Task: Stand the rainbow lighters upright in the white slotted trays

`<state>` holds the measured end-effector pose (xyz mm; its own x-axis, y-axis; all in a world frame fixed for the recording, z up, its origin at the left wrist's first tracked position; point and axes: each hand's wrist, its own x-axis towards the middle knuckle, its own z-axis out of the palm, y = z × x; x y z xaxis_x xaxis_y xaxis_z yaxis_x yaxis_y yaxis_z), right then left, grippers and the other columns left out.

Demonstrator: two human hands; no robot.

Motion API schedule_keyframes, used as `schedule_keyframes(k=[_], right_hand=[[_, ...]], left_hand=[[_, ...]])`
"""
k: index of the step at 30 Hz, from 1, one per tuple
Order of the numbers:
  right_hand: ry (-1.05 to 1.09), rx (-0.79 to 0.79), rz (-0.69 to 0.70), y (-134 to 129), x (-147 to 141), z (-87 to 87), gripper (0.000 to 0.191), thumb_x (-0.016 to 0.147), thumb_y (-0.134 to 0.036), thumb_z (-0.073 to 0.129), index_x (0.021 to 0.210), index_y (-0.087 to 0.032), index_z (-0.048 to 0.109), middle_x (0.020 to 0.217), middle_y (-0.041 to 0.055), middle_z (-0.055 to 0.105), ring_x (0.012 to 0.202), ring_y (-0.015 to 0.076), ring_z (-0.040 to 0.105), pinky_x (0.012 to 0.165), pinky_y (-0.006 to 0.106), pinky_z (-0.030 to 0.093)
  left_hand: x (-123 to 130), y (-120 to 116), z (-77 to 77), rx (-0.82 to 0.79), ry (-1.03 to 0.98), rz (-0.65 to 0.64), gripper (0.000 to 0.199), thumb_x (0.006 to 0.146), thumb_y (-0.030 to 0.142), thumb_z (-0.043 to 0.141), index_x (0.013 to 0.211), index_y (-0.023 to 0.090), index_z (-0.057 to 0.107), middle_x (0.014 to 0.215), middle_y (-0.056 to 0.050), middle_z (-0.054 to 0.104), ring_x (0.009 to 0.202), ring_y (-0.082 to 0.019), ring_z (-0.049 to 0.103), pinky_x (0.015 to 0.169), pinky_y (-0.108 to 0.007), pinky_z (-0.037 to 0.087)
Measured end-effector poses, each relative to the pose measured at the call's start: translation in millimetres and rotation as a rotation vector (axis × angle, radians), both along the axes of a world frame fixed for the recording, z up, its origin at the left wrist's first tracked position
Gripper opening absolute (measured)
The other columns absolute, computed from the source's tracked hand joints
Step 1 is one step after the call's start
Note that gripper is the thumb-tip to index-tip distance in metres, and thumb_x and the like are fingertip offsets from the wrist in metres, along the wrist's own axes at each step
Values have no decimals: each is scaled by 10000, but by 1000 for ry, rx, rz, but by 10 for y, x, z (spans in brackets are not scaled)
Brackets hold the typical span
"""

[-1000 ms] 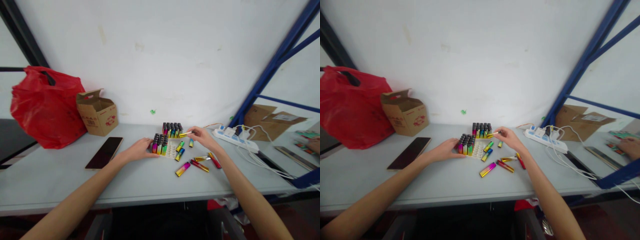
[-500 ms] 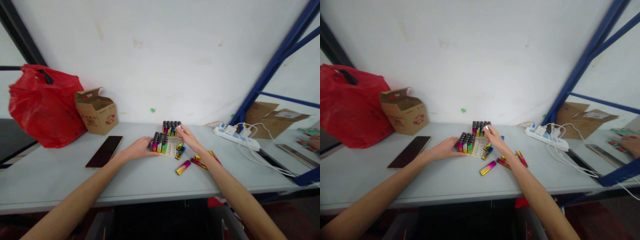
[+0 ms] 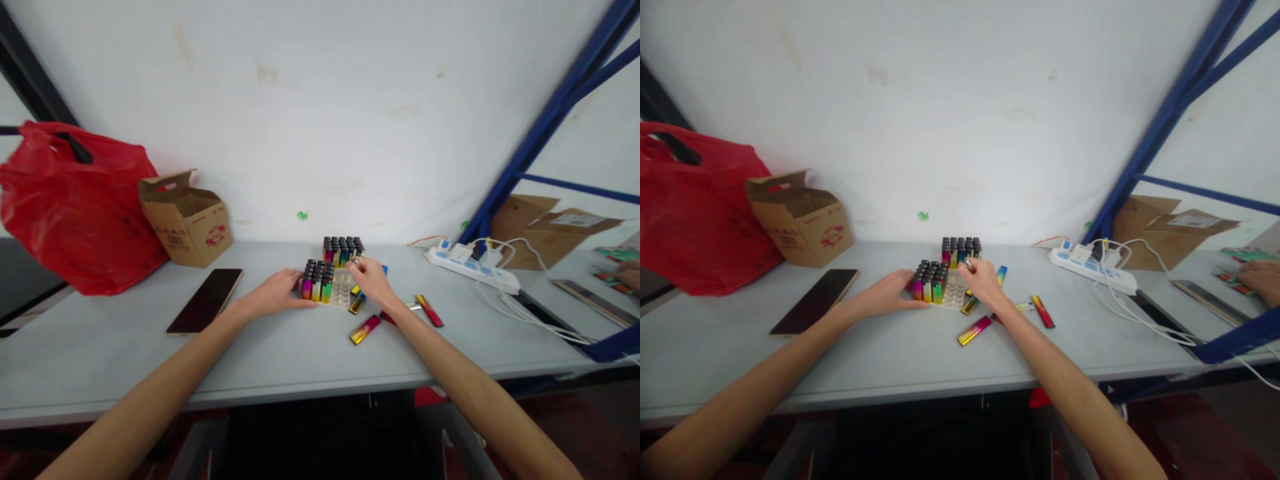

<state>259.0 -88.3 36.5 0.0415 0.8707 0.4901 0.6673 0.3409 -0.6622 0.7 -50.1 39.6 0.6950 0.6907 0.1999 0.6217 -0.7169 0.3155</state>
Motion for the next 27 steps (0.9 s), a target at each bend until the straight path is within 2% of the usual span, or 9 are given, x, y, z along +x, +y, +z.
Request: schedule_keyframes(k=[3, 6, 9, 12, 15, 20, 27], right_hand=[[21, 22, 57, -16, 35, 22, 401, 957, -505, 460, 681, -224, 386, 591, -53, 386, 570, 122, 378, 566, 268, 274], [38, -26, 148, -21, 57, 40, 360, 1017, -522, 386, 811, -232, 446, 658, -48, 483, 608, 137, 459, 596, 261, 334], [-79, 13, 207, -14, 61, 48, 376, 1038, -492, 364, 780, -228, 436, 743, -10, 538, 695, 155, 506, 661, 274, 368], [-227, 71, 188, -9, 58, 42, 406, 1042, -481, 389, 725, -228, 391, 709, -12, 499, 684, 159, 486, 662, 280, 341], [-258, 22, 160, -3, 62, 22, 377, 1062, -454, 369, 759, -231, 398, 660, -30, 500, 628, 153, 487, 629, 278, 317], [-309, -43, 155, 24, 74, -9, 287, 1067, -372, 404, 820, -227, 431, 757, 9, 626, 717, 173, 584, 673, 273, 355], [-425, -14, 207, 25, 122, 49, 256, 1056, -352, 456, 842, -214, 474, 794, 29, 632, 749, 176, 576, 695, 273, 374]], left_hand=[[-8, 14, -22, 8, 3, 14, 715, 736, 797, 630, 1075, 168, 668, 1030, -125, 706, 924, -321, 664, 840, -405, 513], [-19, 30, -42, 16, 12, 10, 728, 742, 811, 612, 1079, 167, 659, 1039, -129, 705, 920, -315, 662, 836, -404, 514], [-20, 31, -40, 18, 14, 5, 718, 752, 798, 618, 1088, 165, 658, 1054, -130, 706, 933, -307, 658, 850, -398, 512], [-13, 17, -24, 10, 6, 4, 710, 753, 779, 636, 1104, 162, 661, 1062, -128, 708, 944, -304, 658, 867, -395, 512], [-7, 2, -11, 2, -3, 7, 712, 747, 774, 647, 1116, 165, 663, 1057, -121, 711, 946, -301, 660, 868, -390, 514], [-4, -11, 1, -1, -2, 17, 700, 747, 761, 658, 1114, 165, 669, 1046, -120, 713, 925, -299, 665, 845, -385, 520], [-3, -4, -1, 5, -9, 14, 714, 738, 767, 660, 1130, 171, 668, 1063, -115, 715, 954, -301, 663, 870, -384, 517]])
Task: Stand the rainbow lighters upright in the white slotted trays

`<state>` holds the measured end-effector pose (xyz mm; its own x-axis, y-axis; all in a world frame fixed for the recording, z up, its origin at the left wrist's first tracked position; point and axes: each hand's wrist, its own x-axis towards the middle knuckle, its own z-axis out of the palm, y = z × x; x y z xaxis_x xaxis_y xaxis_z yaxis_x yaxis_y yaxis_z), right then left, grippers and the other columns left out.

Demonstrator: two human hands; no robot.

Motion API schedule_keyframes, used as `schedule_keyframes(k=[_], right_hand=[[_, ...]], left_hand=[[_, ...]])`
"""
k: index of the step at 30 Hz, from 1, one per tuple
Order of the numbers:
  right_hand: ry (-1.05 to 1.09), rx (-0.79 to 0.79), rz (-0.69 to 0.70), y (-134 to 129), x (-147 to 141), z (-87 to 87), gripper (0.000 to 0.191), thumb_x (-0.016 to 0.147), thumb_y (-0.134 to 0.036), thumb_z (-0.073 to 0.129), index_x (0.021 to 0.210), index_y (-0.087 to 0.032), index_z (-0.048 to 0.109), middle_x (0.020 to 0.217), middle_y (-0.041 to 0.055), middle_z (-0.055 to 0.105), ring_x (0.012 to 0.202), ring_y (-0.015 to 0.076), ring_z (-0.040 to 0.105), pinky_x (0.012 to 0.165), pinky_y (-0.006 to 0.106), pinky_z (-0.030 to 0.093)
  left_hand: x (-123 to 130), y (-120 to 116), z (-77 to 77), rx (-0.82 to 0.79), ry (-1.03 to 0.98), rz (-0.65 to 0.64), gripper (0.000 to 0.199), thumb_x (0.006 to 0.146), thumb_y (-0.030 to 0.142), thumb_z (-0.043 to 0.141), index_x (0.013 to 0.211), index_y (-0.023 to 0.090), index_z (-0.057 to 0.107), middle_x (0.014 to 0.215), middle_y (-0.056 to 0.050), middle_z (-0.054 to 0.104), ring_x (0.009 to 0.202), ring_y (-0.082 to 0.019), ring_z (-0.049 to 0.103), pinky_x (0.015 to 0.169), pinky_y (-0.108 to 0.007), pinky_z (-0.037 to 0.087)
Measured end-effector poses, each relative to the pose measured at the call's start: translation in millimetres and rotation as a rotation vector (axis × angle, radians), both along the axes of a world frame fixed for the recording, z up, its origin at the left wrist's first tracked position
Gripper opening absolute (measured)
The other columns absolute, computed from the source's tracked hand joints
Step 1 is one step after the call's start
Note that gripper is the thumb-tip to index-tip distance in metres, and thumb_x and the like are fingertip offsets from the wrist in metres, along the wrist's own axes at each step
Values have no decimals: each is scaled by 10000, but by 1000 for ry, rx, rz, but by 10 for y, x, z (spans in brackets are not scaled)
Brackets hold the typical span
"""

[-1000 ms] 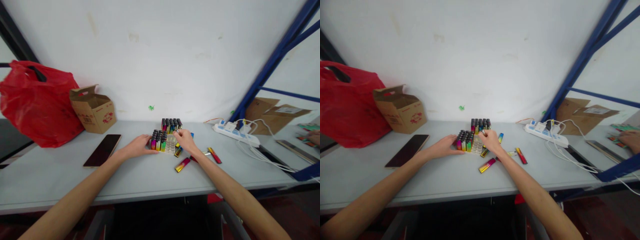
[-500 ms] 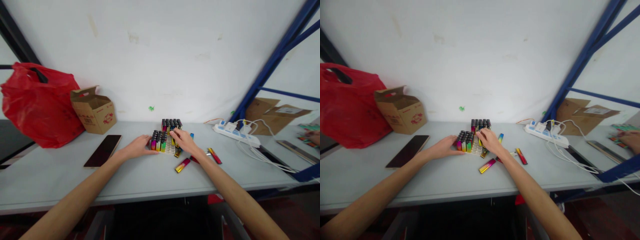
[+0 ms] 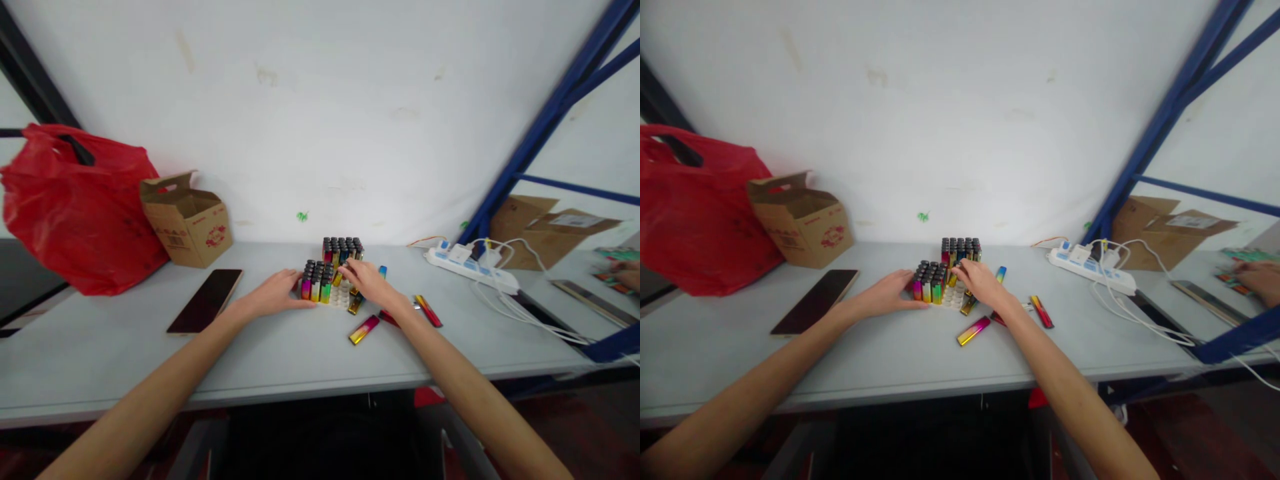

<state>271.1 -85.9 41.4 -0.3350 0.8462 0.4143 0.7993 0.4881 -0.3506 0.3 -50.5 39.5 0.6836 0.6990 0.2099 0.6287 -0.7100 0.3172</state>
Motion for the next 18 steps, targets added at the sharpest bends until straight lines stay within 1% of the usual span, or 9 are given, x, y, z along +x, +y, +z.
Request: schedule_keyframes(k=[3, 6, 10, 12, 13, 15, 17, 18], right_hand=[[-36, 1, 46, 7, 47, 8, 272, 1058, -361, 454, 838, -205, 492, 780, 21, 610, 731, 168, 554, 690, 271, 371], [-77, 9, 72, 21, 52, -25, 279, 1065, -361, 430, 859, -195, 520, 794, 23, 603, 718, 161, 536, 688, 272, 371], [-148, -21, 82, 12, 9, -53, 229, 1023, -334, 525, 858, -179, 558, 811, 40, 632, 714, 163, 544, 682, 272, 387], [-140, -36, 96, -13, 20, -29, 218, 1020, -335, 524, 895, -171, 595, 823, 46, 658, 724, 168, 569, 694, 276, 408], [-115, -29, 98, -27, 43, -10, 221, 1027, -342, 506, 949, -169, 619, 862, 53, 682, 757, 174, 593, 721, 280, 425], [-49, 4, 87, -50, 124, 35, 249, 1040, -343, 469, 1087, -172, 644, 999, 74, 718, 881, 188, 638, 807, 296, 454], [-5, 46, 37, -53, 246, 72, 278, 1043, -322, 447, 1171, -175, 646, 1101, 91, 719, 978, 199, 649, 878, 313, 463], [-4, 64, 0, -46, 320, 85, 288, 1043, -307, 436, 1182, -173, 649, 1114, 98, 716, 989, 202, 650, 894, 320, 465]], left_hand=[[-3, 5, -8, 6, 14, 2, 727, 741, 783, 644, 1125, 165, 666, 1060, -120, 715, 949, -305, 668, 862, -384, 519], [-5, 7, -13, 5, -1, -1, 726, 734, 783, 650, 1113, 164, 674, 1051, -121, 718, 935, -309, 674, 851, -389, 523], [-5, 3, -11, 14, -3, -10, 697, 749, 761, 654, 1115, 167, 670, 1068, -118, 718, 958, -311, 669, 873, -394, 519], [-4, 3, -10, 20, 9, -12, 686, 764, 756, 643, 1109, 164, 664, 1081, -119, 715, 983, -310, 664, 894, -393, 513], [-3, 5, -11, 22, 15, -15, 683, 770, 757, 637, 1107, 164, 661, 1084, -118, 714, 990, -308, 662, 902, -391, 510], [-3, 12, -16, 21, 22, -22, 684, 774, 760, 631, 1110, 166, 657, 1088, -115, 713, 991, -303, 661, 908, -386, 507], [-4, 22, -24, 12, 24, -25, 696, 769, 762, 634, 1117, 159, 656, 1094, -122, 711, 986, -304, 659, 906, -389, 508], [-5, 27, -28, 8, 24, -25, 704, 765, 764, 637, 1118, 155, 657, 1097, -127, 710, 985, -306, 658, 905, -391, 508]])
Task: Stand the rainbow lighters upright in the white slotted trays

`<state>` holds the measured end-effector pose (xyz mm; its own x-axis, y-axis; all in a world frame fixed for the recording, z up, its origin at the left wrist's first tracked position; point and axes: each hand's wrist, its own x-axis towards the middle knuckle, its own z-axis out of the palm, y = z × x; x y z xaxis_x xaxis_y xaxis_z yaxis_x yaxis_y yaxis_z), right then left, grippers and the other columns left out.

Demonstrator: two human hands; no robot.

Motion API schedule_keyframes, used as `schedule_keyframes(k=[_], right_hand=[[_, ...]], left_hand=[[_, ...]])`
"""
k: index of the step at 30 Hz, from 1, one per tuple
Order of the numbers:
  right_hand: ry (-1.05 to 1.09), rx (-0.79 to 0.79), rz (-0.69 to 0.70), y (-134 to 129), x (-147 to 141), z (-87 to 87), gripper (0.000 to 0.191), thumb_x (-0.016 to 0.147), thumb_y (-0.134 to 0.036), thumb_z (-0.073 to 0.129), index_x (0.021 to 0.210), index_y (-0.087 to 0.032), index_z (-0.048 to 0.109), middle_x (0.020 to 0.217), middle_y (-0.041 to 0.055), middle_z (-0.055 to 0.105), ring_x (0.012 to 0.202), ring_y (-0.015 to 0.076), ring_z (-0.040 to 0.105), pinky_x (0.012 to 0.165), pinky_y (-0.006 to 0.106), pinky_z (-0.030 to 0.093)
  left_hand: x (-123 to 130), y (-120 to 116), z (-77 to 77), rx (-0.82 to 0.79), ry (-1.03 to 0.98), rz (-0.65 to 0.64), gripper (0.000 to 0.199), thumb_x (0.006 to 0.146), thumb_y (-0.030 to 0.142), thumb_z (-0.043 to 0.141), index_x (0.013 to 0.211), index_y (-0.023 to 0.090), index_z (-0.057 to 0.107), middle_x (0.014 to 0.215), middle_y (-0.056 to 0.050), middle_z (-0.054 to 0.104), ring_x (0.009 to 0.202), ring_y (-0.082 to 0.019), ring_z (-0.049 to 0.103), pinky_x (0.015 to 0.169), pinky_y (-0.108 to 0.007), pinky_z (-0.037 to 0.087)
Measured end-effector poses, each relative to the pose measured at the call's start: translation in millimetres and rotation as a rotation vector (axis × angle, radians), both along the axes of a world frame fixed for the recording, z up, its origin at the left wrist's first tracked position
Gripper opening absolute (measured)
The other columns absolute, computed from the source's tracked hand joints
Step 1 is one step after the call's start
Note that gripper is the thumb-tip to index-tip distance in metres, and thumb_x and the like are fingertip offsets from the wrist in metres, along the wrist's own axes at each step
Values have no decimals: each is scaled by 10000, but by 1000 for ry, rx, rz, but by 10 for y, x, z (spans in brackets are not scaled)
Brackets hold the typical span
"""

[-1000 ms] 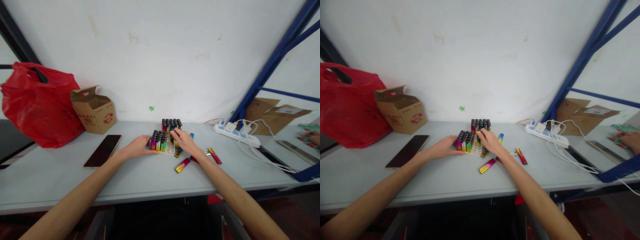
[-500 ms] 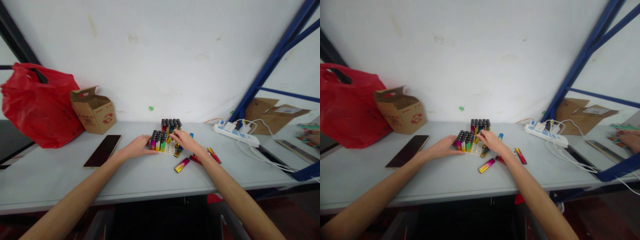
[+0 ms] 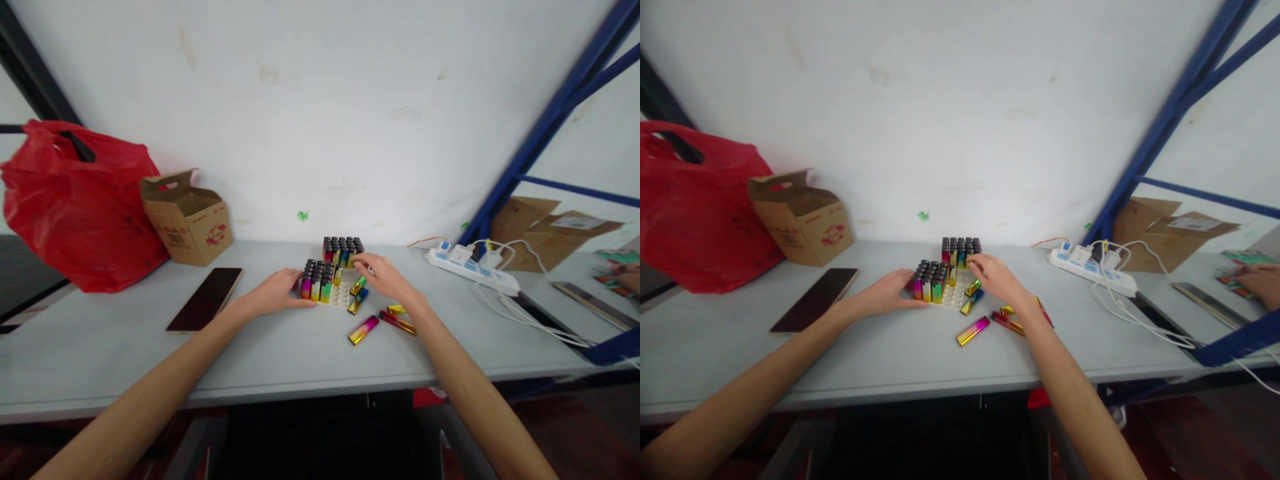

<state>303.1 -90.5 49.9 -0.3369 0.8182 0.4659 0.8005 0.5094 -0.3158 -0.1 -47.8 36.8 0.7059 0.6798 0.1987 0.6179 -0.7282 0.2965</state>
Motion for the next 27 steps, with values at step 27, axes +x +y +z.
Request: schedule_keyframes(k=[27], right_hand=[[724, -291, 18, 71, 139, -49, 366, 961, -549, 486, 1127, -223, 492, 722, -57, 520, 543, 109, 494, 542, 249, 450]], left_hand=[[-11, 11, -12, -2, -28, -10, 727, 743, 796, 623, 1108, 169, 671, 1089, -124, 711, 1003, -318, 654, 921, -393, 494]])
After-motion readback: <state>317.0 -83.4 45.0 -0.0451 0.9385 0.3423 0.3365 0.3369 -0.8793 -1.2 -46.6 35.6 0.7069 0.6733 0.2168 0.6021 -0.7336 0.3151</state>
